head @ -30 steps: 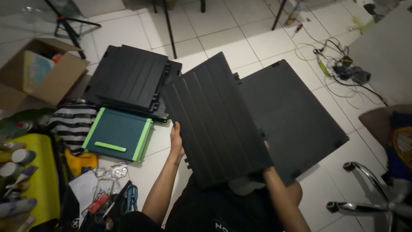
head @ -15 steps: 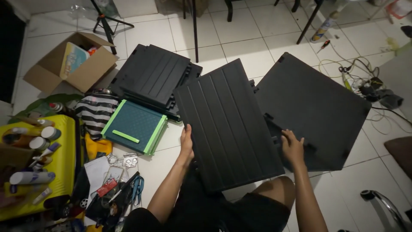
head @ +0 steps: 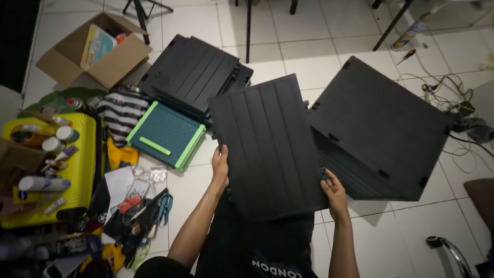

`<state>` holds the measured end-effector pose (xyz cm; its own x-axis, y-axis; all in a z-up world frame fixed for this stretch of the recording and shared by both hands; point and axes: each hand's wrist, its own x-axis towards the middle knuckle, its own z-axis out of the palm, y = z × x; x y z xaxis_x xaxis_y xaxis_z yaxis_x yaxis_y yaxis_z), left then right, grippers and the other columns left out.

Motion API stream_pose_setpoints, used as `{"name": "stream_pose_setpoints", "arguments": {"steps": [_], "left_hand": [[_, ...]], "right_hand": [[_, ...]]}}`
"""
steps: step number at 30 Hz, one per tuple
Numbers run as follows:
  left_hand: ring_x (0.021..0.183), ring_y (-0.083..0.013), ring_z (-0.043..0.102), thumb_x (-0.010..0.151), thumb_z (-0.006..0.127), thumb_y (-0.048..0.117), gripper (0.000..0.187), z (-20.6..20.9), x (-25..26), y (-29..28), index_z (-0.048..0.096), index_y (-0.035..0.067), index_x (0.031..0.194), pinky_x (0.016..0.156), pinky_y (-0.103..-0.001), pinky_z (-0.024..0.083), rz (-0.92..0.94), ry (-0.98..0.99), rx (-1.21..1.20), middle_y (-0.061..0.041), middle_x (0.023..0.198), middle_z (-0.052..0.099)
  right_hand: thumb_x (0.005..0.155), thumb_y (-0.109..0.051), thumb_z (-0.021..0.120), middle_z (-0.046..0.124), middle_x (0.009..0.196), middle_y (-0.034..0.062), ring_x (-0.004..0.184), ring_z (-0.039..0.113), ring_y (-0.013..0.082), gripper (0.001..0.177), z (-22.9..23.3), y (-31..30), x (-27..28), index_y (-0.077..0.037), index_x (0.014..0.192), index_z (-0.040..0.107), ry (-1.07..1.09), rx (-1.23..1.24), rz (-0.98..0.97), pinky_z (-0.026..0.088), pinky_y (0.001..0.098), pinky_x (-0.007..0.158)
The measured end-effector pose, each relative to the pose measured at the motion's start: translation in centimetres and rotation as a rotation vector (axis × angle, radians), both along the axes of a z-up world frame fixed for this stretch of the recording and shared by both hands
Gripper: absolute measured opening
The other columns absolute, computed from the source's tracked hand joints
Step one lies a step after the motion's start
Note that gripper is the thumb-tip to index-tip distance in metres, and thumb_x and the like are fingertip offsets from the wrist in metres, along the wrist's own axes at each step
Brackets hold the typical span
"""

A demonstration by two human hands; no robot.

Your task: The person assembles a collapsible plastic storage crate by hand. They unfold the sides, attach the green plastic frame pieces, and secure the black lid. The person repeats this process for multiple crates, stacking the finished units.

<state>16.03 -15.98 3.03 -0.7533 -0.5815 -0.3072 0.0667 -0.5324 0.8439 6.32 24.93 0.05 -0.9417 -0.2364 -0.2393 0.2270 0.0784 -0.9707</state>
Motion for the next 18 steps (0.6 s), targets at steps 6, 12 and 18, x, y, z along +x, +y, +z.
{"name": "stream_pose_setpoints", "arguments": {"steps": [6, 12, 18], "left_hand": [[0.114, -0.0210, 0.064, 0.101, 0.062, 0.038, 0.055, -2.8, 0.4, -1.1, 0.055, -0.001, 0.139, 0.098, -0.032, 0.052, 0.039, 0.009, -0.153, -0.013, 0.127, 0.067], [0.120, -0.0313, 0.056, 0.091, 0.073, 0.029, 0.064, 0.0, 0.9, -1.2, 0.050, 0.000, 0.143, 0.101, -0.042, 0.047, 0.116, -0.131, -0.442, -0.019, 0.129, 0.060], [0.123, -0.0213, 0.063, 0.106, 0.070, 0.018, 0.022, 17.3, 4.6, 3.3, 0.063, 0.010, 0.125, 0.113, -0.041, 0.051, -0.058, 0.527, -0.697, -0.010, 0.124, 0.065]], "right_hand": [[0.101, -0.028, 0.064, 0.066, 0.129, 0.0196, 0.117, 0.063, 0.0251, 0.057, -0.4, -3.4, -0.1, 0.002, 0.148, 0.053, -0.031, 0.156, -0.104, 0.051, 0.0354, 0.100], [0.102, -0.030, 0.061, 0.065, 0.133, 0.0235, 0.122, 0.064, 0.0276, 0.058, 0.8, -6.4, -1.6, 0.003, 0.148, 0.050, 0.006, 0.172, -0.067, 0.051, 0.0355, 0.102], [0.101, -0.031, 0.058, 0.062, 0.134, 0.0216, 0.123, 0.064, 0.0292, 0.059, 1.1, -8.4, -3.3, 0.002, 0.148, 0.046, -0.057, 0.038, -0.027, 0.053, 0.0384, 0.103]]}}
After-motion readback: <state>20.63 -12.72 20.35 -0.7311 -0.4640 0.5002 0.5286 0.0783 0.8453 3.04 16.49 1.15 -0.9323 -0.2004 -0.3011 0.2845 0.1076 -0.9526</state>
